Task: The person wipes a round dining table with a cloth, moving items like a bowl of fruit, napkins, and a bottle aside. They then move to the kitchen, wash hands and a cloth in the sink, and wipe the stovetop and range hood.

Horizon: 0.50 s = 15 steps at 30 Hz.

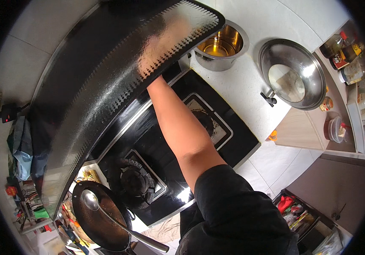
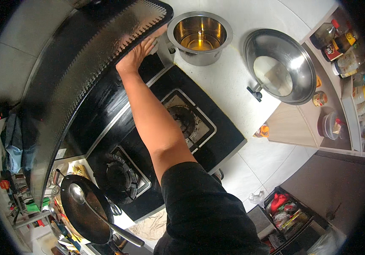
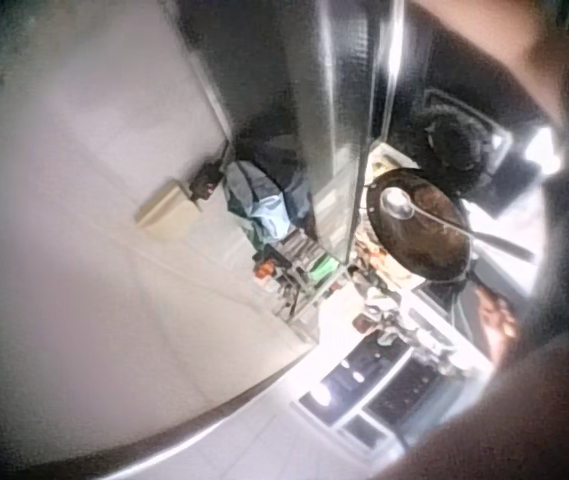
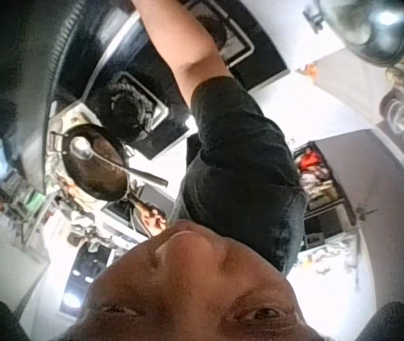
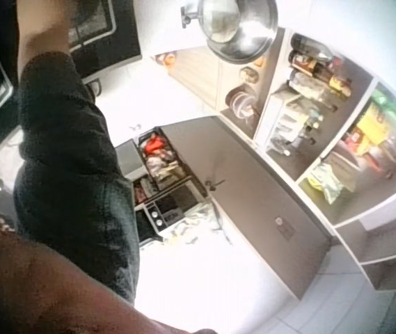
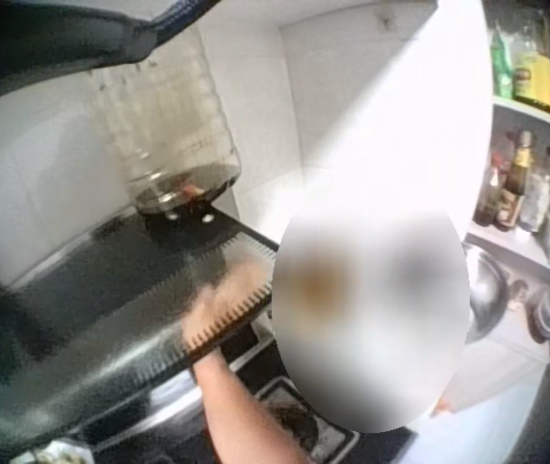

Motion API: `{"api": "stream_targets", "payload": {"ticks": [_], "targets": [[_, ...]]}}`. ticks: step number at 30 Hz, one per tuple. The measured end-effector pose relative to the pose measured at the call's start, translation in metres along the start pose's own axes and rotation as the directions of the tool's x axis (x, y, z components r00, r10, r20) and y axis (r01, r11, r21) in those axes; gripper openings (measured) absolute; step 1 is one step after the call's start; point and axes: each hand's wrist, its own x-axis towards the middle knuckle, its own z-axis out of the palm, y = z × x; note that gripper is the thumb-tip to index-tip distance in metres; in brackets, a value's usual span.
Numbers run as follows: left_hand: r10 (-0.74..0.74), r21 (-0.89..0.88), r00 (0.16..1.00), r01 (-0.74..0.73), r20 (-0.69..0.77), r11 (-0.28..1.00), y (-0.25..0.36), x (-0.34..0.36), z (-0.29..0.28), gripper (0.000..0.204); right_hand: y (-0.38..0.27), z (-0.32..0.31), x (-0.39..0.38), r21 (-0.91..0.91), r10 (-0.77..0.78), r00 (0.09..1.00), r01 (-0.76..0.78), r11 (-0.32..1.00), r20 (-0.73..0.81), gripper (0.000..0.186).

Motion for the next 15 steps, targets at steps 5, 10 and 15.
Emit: {"api": "stream_targets", "payload": {"ticks": [5, 10, 15], "targets": [[-0.004, -0.002, 1.0, 0.004, 0.026, 1.0, 0.004, 0.001, 0.007, 0.039, 0.096, 0.051, -0.034, -0.275, 0.334, 0.94, -0.306, 0.911, 0.062, 0.06], [0.002, -0.028, 1.0, -0.001, 0.027, 1.0, 0.002, -0.003, 0.002, 0.04, 0.146, 0.033, -0.021, 0.033, 0.068, 0.933, -0.06, 0.998, -0.355, 0.083], [0.026, -0.078, 0.999, -0.028, -0.022, 0.997, -0.008, -0.011, -0.025, 0.04, 0.095, 0.004, -0.036, 0.255, 0.876, 0.474, -0.861, 0.44, 0.092, 0.093]]}}
